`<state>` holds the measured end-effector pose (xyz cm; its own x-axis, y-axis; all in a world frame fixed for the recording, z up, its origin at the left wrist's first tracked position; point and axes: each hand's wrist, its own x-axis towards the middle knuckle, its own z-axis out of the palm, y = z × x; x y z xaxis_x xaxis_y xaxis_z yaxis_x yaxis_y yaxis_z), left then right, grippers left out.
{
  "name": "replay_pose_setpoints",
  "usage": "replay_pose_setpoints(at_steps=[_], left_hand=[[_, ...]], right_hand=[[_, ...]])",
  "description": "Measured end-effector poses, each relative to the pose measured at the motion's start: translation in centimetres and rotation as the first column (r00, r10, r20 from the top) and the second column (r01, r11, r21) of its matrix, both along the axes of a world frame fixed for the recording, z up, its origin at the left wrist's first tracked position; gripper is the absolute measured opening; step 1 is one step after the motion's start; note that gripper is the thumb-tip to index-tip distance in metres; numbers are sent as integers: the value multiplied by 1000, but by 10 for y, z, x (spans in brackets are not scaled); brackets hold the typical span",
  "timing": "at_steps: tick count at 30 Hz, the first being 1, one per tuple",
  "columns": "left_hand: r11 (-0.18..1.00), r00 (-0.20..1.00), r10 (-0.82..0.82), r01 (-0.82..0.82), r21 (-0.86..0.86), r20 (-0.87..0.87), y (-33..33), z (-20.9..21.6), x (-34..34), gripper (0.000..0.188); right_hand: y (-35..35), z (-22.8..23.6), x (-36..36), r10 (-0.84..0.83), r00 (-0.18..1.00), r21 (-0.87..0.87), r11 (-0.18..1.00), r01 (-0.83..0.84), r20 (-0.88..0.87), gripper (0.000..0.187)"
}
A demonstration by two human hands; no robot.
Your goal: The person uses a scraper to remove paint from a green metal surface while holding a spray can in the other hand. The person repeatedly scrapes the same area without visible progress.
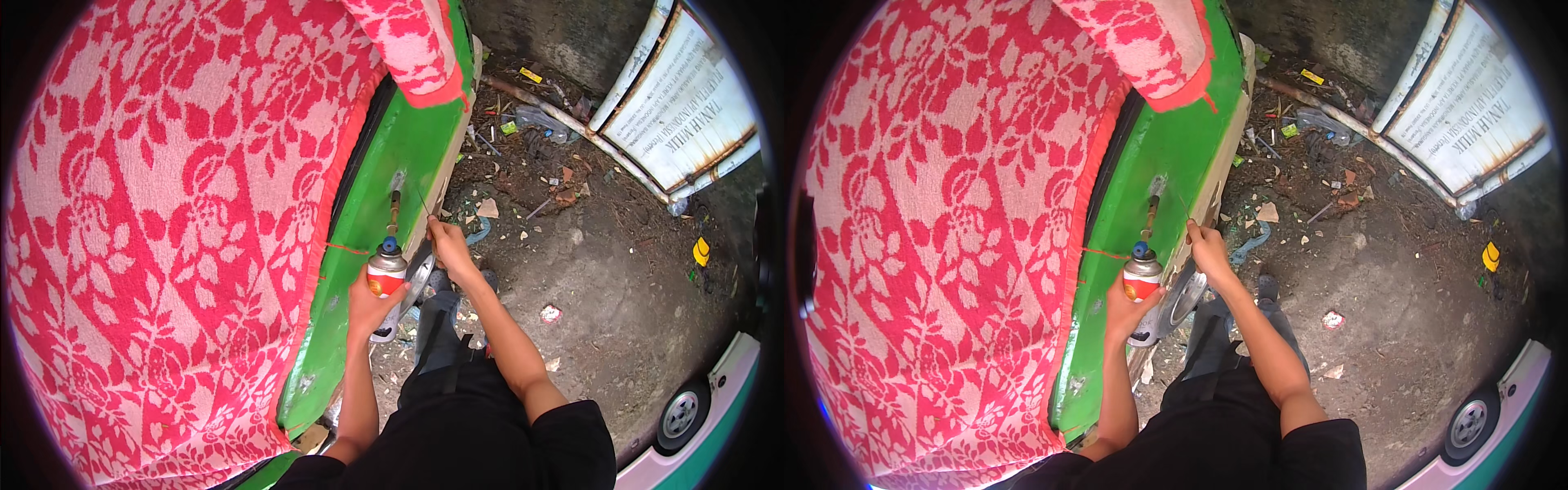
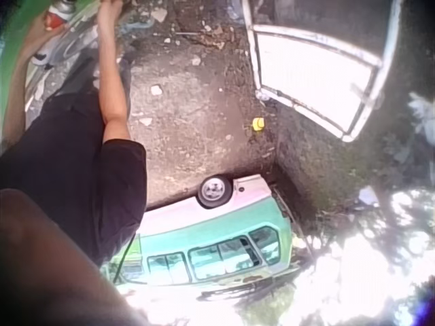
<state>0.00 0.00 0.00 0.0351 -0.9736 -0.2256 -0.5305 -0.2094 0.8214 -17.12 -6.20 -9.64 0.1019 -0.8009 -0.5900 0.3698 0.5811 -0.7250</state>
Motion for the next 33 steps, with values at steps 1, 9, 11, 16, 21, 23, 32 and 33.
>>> replay_pose_setpoints(at_steps=[1,9,11,16,21,23,32,33], left_hand=[[1000,1000,12,-12,-8,-16,0,0,-1,53],[1000,1000,6,-6,27,-10,-5,2,-4,56],[1000,998,16,-15,19,-62,-2,11,-4,58],[997,999,-32,32,73,-3,6,45,2,63],[996,999,-14,19,83,-52,13,58,8,59],[997,998,-17,22,74,-63,9,61,8,58],[996,997,-39,44,77,-67,-2,66,2,56],[996,997,-50,54,76,-58,-4,66,2,56]], right_hand=[[1,-1,-1,0,1000,-1,1000,0,3,43],[2,-4,8,0,988,-125,992,-19,-155,46],[2,-9,16,-41,978,-212,977,-3,-203,49],[-18,6,43,-76,942,-202,979,9,-326,63],[-17,24,50,-58,948,-224,975,-15,-314,61],[-18,18,51,-105,953,-280,960,22,-285,58],[-29,12,39,-7,971,-205,978,-44,-240,60],[-35,15,35,3,972,-200,978,-51,-233,59]])
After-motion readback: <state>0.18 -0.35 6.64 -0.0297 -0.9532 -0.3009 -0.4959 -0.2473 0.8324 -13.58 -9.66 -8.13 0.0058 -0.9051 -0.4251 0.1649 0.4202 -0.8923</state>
